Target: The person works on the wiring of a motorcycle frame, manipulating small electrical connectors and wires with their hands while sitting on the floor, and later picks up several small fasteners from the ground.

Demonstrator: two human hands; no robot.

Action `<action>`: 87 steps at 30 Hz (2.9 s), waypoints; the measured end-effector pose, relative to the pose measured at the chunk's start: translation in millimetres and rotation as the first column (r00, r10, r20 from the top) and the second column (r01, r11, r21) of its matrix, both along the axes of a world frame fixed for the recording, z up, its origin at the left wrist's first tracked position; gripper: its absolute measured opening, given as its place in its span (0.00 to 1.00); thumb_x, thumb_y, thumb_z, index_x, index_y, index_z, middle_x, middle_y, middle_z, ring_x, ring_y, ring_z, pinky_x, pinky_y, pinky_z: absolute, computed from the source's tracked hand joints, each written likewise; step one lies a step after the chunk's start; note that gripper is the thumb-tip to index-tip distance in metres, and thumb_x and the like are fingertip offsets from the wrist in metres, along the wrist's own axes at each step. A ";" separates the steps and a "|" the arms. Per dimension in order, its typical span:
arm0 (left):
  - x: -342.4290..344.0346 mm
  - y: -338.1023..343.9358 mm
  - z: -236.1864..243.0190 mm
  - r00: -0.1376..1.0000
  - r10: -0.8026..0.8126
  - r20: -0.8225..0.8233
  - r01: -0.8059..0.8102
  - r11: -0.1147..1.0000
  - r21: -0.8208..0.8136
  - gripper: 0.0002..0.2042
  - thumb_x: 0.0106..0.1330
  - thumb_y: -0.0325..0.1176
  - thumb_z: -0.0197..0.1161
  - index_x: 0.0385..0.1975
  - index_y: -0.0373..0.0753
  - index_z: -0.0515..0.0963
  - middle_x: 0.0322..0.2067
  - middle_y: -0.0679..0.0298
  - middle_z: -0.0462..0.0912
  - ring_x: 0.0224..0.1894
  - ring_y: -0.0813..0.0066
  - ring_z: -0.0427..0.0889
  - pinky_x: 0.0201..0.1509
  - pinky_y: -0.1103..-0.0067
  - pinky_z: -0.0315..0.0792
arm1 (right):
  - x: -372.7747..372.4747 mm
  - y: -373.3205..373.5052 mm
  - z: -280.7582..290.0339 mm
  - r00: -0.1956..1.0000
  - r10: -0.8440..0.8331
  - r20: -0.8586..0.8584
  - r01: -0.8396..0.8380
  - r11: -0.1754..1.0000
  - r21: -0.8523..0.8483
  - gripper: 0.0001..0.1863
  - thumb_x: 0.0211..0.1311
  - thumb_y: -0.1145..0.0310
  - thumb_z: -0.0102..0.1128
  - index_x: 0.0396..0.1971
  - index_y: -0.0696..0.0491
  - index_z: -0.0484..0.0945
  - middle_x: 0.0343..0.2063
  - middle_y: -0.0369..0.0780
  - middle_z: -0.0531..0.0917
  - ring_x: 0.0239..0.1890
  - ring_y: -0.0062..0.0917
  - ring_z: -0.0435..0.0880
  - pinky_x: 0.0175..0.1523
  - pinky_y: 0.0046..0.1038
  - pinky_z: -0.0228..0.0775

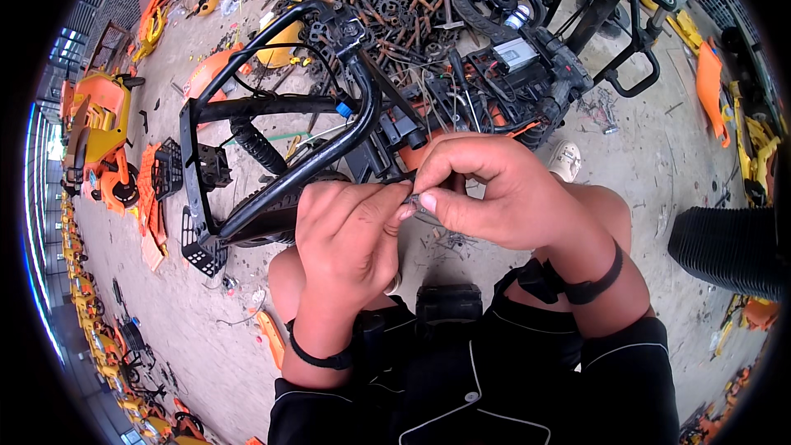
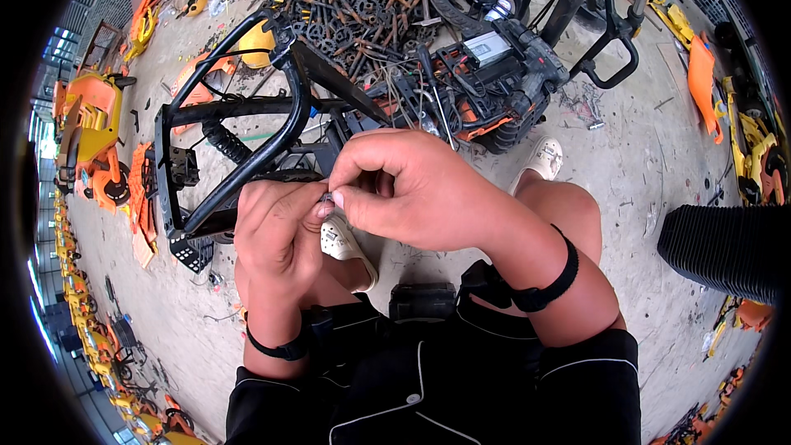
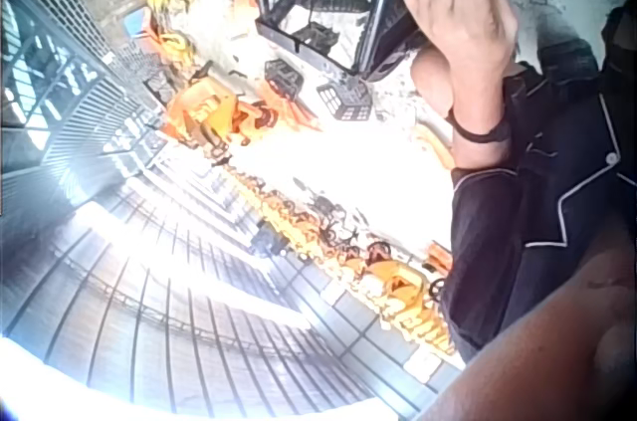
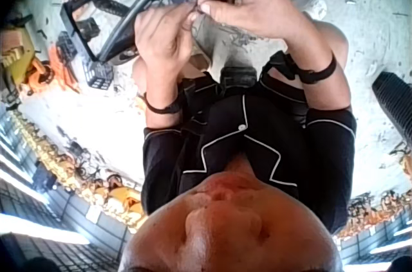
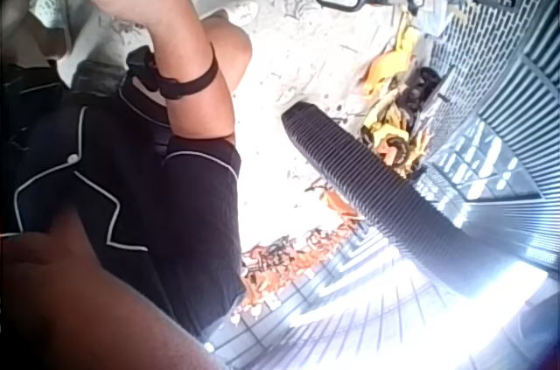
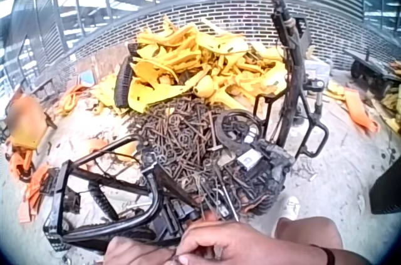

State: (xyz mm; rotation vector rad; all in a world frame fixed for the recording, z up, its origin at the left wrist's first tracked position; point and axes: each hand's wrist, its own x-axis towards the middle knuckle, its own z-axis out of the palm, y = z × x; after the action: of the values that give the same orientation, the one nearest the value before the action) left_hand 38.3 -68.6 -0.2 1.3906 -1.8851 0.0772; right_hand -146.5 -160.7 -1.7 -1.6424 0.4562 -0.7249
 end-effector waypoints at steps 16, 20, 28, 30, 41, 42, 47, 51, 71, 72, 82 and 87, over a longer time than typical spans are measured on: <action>-4.7 -1.2 -0.9 0.998 -0.020 -0.055 0.021 1.000 0.022 0.07 0.56 0.26 0.69 0.34 0.37 0.83 0.26 0.64 0.83 0.27 0.67 0.79 0.40 0.73 0.69 | 2.0 3.4 -1.8 1.000 -0.026 0.016 0.027 0.998 -0.060 0.03 0.56 0.78 0.64 0.29 0.56 0.79 0.28 0.34 0.78 0.26 0.13 0.74 0.29 0.18 0.65; -2.6 -1.5 -4.8 1.000 -0.002 -0.004 0.002 1.000 0.007 0.09 0.53 0.25 0.69 0.36 0.38 0.84 0.29 0.65 0.83 0.31 0.67 0.79 0.42 0.73 0.69 | 2.2 3.8 -0.4 0.998 -0.066 -0.024 0.063 0.989 -0.137 0.03 0.55 0.78 0.65 0.29 0.56 0.79 0.28 0.36 0.79 0.27 0.21 0.78 0.30 0.23 0.68; -1.5 -1.5 -4.8 0.988 0.054 0.146 -0.060 0.997 0.038 0.13 0.51 0.26 0.68 0.38 0.41 0.84 0.33 0.68 0.82 0.36 0.69 0.79 0.46 0.72 0.68 | -0.6 0.3 -5.1 0.972 -0.185 -0.144 0.072 0.821 -0.566 0.07 0.53 0.74 0.68 0.32 0.56 0.80 0.30 0.41 0.81 0.34 0.38 0.81 0.42 0.34 0.77; -2.3 -2.6 -5.6 0.987 0.055 0.150 -0.061 0.997 0.037 0.12 0.52 0.26 0.68 0.38 0.42 0.84 0.34 0.68 0.82 0.37 0.69 0.79 0.47 0.72 0.68 | -1.0 0.8 -6.7 0.966 -0.200 -0.162 0.066 0.799 -0.597 0.08 0.53 0.72 0.68 0.32 0.56 0.80 0.30 0.41 0.81 0.34 0.40 0.81 0.43 0.36 0.77; -2.5 -4.7 -6.2 0.988 0.026 0.155 -0.026 1.000 -0.003 0.13 0.51 0.26 0.68 0.39 0.42 0.84 0.33 0.69 0.82 0.36 0.70 0.80 0.46 0.72 0.68 | -0.8 1.9 -5.6 0.972 -0.189 -0.140 0.074 0.810 -0.582 0.04 0.50 0.72 0.65 0.24 0.55 0.80 0.25 0.39 0.81 0.29 0.38 0.80 0.35 0.36 0.74; -2.7 -4.8 -6.3 0.989 0.021 0.149 -0.019 1.000 -0.009 0.14 0.51 0.26 0.68 0.39 0.42 0.84 0.33 0.69 0.82 0.36 0.70 0.80 0.45 0.73 0.68 | -0.5 2.2 -5.8 0.973 -0.197 -0.119 0.095 0.815 -0.572 0.04 0.50 0.71 0.64 0.21 0.55 0.79 0.24 0.39 0.81 0.29 0.37 0.81 0.34 0.36 0.74; -5.9 -5.2 -5.6 0.994 -0.002 0.111 0.003 1.000 -0.011 0.13 0.51 0.28 0.71 0.39 0.42 0.84 0.33 0.69 0.83 0.36 0.70 0.80 0.45 0.73 0.69 | -1.5 0.9 -4.6 0.980 -0.183 -0.077 0.113 0.834 -0.541 0.03 0.45 0.76 0.64 0.21 0.56 0.78 0.22 0.39 0.78 0.26 0.36 0.77 0.30 0.32 0.70; -8.8 -6.2 -2.8 1.000 0.009 0.019 -0.010 1.000 0.027 0.11 0.55 0.31 0.72 0.38 0.42 0.85 0.33 0.68 0.84 0.35 0.69 0.80 0.45 0.73 0.69 | -3.6 -0.2 -6.1 0.983 -0.170 -0.066 0.123 0.885 -0.448 0.03 0.43 0.80 0.61 0.22 0.58 0.78 0.22 0.40 0.77 0.25 0.33 0.77 0.29 0.29 0.68; -5.6 1.4 -9.7 0.892 -0.080 -0.445 0.239 0.919 0.314 0.04 0.66 0.27 0.63 0.37 0.36 0.80 0.28 0.61 0.83 0.31 0.63 0.80 0.40 0.72 0.72 | -3.8 -10.1 -21.2 0.949 -0.010 0.316 -0.231 0.660 0.715 0.12 0.60 0.71 0.52 0.32 0.64 0.80 0.28 0.46 0.83 0.30 0.27 0.80 0.35 0.25 0.69; -5.5 2.8 -10.5 0.847 -0.074 -0.526 0.287 0.896 0.337 0.04 0.67 0.28 0.62 0.37 0.36 0.80 0.28 0.61 0.82 0.30 0.64 0.80 0.39 0.72 0.73 | -3.7 -11.0 -22.4 0.943 0.004 0.334 -0.257 0.647 0.717 0.12 0.60 0.70 0.52 0.31 0.65 0.80 0.28 0.47 0.83 0.31 0.30 0.81 0.36 0.26 0.69; -1.6 6.2 -13.3 0.607 0.047 -0.793 0.431 0.820 0.378 0.07 0.74 0.27 0.54 0.38 0.34 0.79 0.21 0.69 0.77 0.24 0.84 0.74 0.29 0.84 0.70 | 1.6 -9.4 -14.4 0.995 0.016 0.100 -0.077 0.759 0.647 0.11 0.66 0.69 0.54 0.36 0.61 0.81 0.31 0.42 0.84 0.33 0.24 0.81 0.36 0.22 0.70; -2.7 5.1 -12.0 0.602 0.110 -0.791 0.422 0.797 0.432 0.07 0.75 0.25 0.52 0.39 0.33 0.79 0.20 0.69 0.75 0.22 0.85 0.72 0.27 0.84 0.69 | 2.9 -7.6 -14.9 0.999 -0.004 -0.032 0.018 0.886 0.464 0.10 0.66 0.68 0.57 0.36 0.59 0.83 0.29 0.35 0.84 0.30 0.17 0.78 0.35 0.21 0.69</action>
State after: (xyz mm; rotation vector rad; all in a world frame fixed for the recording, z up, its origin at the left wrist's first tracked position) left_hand 35.6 -63.5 -12.2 1.2723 -1.2511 -1.1544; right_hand -143.6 -168.3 -16.7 -1.1985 0.6100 -0.5459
